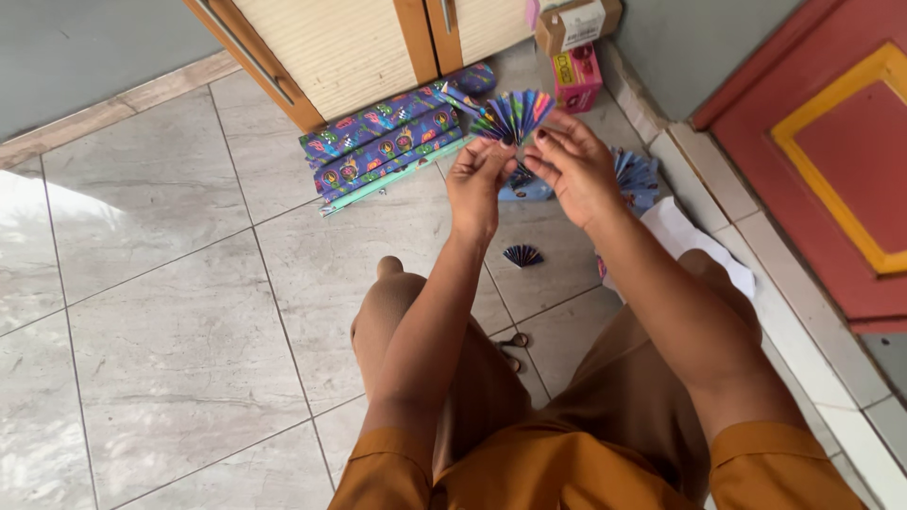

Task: The person sits on the floor and assembles small paper fans by folding patterned paper, cutting the edges, and tying them with ribbon. The person uses scissors to trim the paper and secures the folded fans with a purple ribbon.

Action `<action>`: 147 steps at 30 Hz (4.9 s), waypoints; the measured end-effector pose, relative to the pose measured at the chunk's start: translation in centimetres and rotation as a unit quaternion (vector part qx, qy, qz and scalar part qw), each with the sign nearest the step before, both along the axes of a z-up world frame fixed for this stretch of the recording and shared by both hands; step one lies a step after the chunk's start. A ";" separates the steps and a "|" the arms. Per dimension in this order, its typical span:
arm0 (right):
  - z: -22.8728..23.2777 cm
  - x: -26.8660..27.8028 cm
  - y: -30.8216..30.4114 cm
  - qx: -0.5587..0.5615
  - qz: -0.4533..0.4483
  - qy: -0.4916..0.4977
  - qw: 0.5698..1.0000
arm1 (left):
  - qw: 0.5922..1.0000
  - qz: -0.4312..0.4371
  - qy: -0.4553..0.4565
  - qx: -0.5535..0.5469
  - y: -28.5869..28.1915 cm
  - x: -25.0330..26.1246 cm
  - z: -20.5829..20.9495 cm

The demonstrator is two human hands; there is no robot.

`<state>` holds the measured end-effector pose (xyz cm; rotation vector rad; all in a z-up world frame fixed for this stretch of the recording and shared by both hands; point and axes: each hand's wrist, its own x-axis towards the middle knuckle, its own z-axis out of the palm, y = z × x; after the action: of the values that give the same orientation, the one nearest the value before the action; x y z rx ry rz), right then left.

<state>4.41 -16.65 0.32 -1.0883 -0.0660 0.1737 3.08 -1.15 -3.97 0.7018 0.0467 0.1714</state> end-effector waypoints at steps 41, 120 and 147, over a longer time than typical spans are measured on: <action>-15.1 14.8 -8.0 -0.473 0.157 -0.157 0.852 | 0.930 0.226 0.230 -0.175 2.1 2.7 -30.2; -27.1 18.8 -2.6 -0.592 0.217 -0.320 0.707 | 0.596 -0.064 0.088 0.796 5.5 13.2 -25.9; -27.7 15.6 -3.6 -0.591 0.099 -0.314 0.736 | 0.689 0.141 0.077 0.706 6.2 9.7 -27.0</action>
<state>20.02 -20.21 -27.37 -2.4038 -0.7762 0.0022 12.83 5.05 -31.00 2.2901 0.1946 0.4561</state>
